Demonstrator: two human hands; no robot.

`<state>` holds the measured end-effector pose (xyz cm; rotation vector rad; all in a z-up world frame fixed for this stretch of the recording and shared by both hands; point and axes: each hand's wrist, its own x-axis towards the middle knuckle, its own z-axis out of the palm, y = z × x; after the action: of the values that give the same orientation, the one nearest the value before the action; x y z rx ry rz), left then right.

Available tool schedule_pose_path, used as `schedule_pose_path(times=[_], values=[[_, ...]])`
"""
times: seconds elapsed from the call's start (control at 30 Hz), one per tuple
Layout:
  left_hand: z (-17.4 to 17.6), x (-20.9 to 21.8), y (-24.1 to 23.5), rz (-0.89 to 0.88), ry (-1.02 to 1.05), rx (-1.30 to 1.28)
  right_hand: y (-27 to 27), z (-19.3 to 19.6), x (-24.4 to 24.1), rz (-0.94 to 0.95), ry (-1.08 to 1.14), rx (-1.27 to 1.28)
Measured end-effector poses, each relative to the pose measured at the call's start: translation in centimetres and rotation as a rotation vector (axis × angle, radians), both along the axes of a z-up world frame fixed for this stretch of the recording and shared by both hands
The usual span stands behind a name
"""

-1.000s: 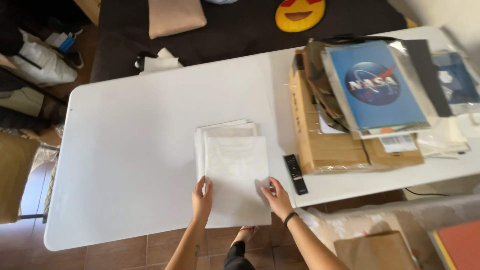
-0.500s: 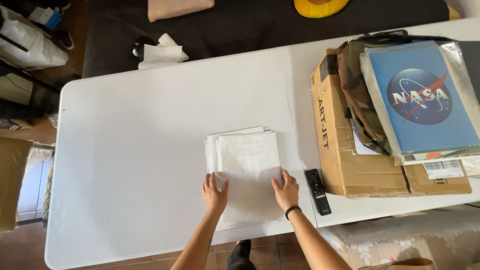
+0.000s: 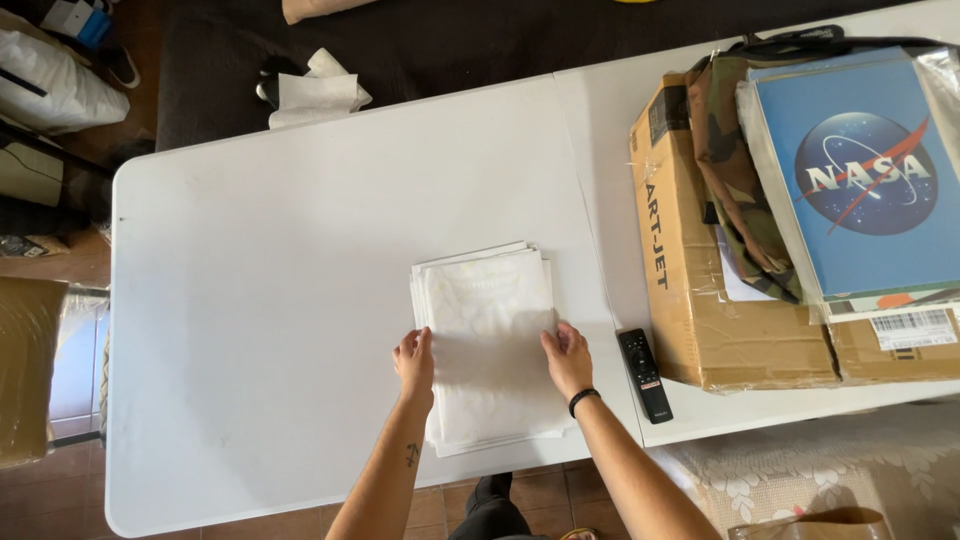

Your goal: The person operates a heat press machine, placing a white sheet and a brown sheet on the lower platen. They lower the handle to press the sheets, then lift the handle and remove the sheets. The person repeats this process with different sheets while occasionally holding a metal cup.

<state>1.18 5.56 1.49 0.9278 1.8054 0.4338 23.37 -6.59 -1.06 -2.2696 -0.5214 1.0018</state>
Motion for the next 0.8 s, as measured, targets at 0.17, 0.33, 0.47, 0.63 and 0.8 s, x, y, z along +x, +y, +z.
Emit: schedule_pose_path(times=[0.17, 0.33, 0.47, 0.63, 0.8], values=[[-0.2, -0.5, -0.5, -0.015, -0.022, 0.006, -1.3, 1.5, -0.3, 0.003, 0.032, 0.057], [-0.6, 1.8, -3.6, -0.339, 0.138, 0.493, -8.6, 4.2, 0.1, -0.024, -0.109, 0.279], [0.2, 8.0, -9.3, -0.655, 0.051, 0.891, -20.5, 5.1, 0.4, -0.189, -0.110, 0.365], [7.9, 16.7, -21.8, -1.325, -0.274, 0.912, -39.3, 8.4, 0.0, -0.621, -0.364, 0.410], [11.3, 22.0, -37.3, -1.780, -0.606, 0.929, -59.9, 9.8, -3.0, -1.117, -0.627, 0.195]])
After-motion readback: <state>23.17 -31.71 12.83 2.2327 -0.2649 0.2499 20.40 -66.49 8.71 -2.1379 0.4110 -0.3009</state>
